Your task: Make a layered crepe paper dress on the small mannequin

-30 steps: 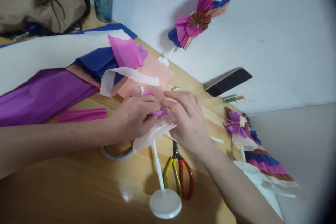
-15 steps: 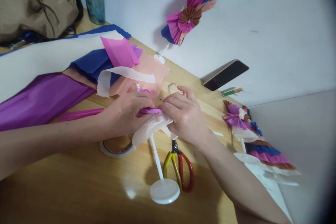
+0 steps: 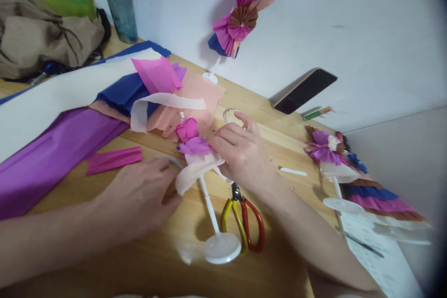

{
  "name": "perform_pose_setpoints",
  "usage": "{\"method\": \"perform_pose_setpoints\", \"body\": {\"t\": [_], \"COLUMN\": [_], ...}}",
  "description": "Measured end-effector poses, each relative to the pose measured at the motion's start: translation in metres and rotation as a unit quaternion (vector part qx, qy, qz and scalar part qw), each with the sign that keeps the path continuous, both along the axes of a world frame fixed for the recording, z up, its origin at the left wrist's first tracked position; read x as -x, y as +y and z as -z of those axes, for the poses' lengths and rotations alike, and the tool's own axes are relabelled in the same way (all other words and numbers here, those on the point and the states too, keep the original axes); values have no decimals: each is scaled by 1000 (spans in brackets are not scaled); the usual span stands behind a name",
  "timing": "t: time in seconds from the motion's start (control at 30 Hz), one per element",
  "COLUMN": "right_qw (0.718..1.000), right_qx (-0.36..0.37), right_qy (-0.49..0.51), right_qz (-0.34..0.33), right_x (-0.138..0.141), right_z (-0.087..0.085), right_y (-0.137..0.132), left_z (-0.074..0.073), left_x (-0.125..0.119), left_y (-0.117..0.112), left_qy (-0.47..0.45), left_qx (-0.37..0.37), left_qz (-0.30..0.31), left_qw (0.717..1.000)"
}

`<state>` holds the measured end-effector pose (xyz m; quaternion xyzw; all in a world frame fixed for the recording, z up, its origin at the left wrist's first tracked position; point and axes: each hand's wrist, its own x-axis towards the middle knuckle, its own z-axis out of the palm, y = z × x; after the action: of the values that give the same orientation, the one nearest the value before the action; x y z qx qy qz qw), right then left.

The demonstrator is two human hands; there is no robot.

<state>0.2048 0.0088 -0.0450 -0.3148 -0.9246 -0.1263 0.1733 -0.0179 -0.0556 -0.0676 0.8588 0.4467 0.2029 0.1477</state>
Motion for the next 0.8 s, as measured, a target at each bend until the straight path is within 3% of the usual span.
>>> {"method": "perform_pose_setpoints", "body": {"t": [0.1,0.23,0.6,0.7,0.77,0.8], "right_qw": [1000,1000,1000,999,998,998], "right_qx": [-7,2,0,-1,6,11], "right_qy": [0,15,20,45,55,59], "right_qz": [2,-2,4,4,1,2], "right_x": [1,1,-4,-3,-3,-3], "right_z": [-1,-2,5,5,6,7], "right_y": [-2,-3,-6,-9,-11,-12], "left_z": [7,10,-34,-40,-39,-36], "left_x": [-8,-11,7,6,2,-1], "left_y": [-14,-19,-22,-16,-9,-6], "left_qy": [112,104,108,58,-32,-81], "left_qx": [10,-31,-149,-156,-121,-65], "left_qz": [6,15,-46,-76,-86,-77], "left_qw": [994,994,982,983,988,992]}}
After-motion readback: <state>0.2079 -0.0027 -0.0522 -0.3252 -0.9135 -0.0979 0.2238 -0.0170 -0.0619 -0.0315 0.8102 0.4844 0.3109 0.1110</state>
